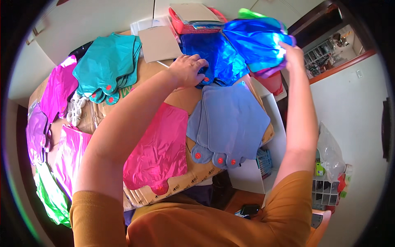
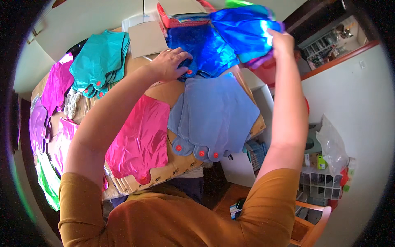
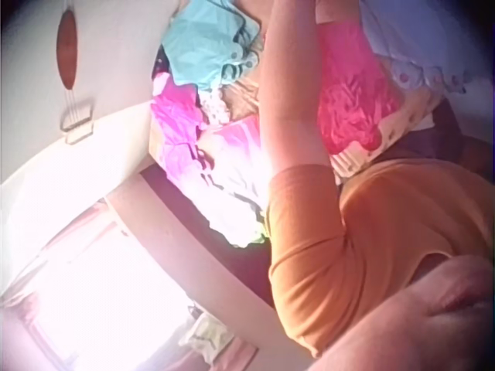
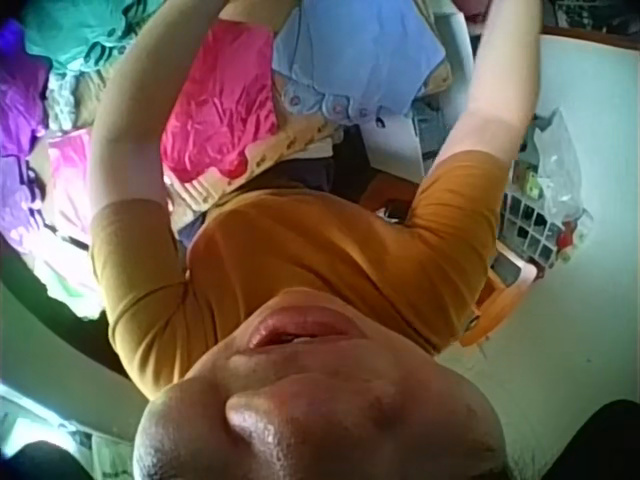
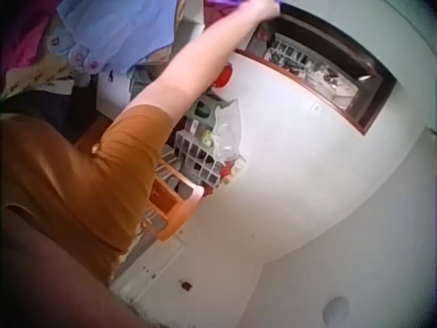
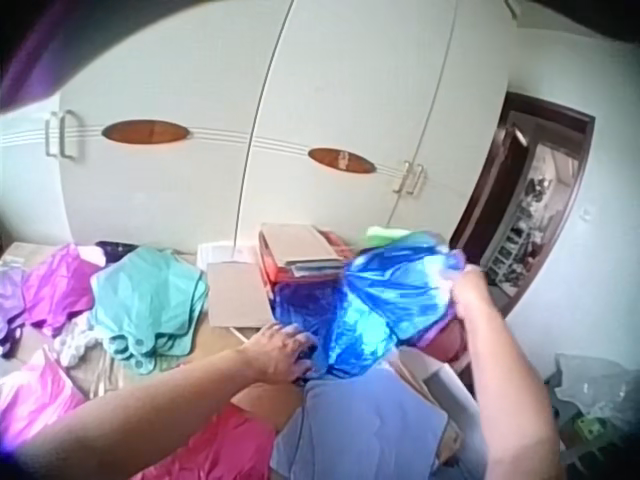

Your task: Folding colorful star-shaped plastic bags and inserting them into cardboard packaging sleeves.

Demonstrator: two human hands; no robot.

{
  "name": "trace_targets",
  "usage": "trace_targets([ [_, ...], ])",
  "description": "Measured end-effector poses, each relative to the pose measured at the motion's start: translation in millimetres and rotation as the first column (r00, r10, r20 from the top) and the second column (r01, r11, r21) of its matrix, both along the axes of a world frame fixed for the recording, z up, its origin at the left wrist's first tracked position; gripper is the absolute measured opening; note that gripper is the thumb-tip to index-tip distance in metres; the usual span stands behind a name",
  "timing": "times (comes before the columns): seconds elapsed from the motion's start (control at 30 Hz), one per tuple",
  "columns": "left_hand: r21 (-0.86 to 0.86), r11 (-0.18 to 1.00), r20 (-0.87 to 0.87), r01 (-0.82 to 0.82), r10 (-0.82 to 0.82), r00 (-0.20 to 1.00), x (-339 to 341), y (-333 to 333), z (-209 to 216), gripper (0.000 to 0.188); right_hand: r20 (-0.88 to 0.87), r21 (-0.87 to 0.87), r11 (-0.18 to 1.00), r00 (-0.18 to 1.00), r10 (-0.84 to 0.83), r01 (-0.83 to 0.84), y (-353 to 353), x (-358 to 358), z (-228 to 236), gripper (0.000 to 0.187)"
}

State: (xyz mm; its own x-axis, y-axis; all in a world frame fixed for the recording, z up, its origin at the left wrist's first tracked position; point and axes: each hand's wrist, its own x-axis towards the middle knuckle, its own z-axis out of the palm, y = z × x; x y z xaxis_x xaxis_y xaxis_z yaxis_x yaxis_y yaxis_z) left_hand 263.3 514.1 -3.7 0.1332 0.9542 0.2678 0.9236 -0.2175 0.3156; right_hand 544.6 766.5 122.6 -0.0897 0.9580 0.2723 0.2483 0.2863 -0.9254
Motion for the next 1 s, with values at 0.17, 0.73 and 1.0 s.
trace_targets([
  [0.17, 0.022, 1.000, -0.022, -0.012, 0.012, 1.000, 5, 5, 1, 0.044, 0.235, 0.281, 0.814, 0.786, -0.572, 0.508, 53, 117, 66, 0.047],
  [0.73, 0.175, 0.703, -0.122, 0.689, -0.679, 0.724, 132, -140, 11, 0.040, 0.741, 0.261, 0.742, 0.621, 0.256, -0.618, -293, 72, -48, 0.032],
  [1.0, 0.310, 0.654, -0.272, 0.690, -0.635, 0.723, 147, -143, 1, 0.027, 0.504, 0.057, 0.869, 0.766, 0.399, -0.491, -324, 77, -90, 0.019],
])
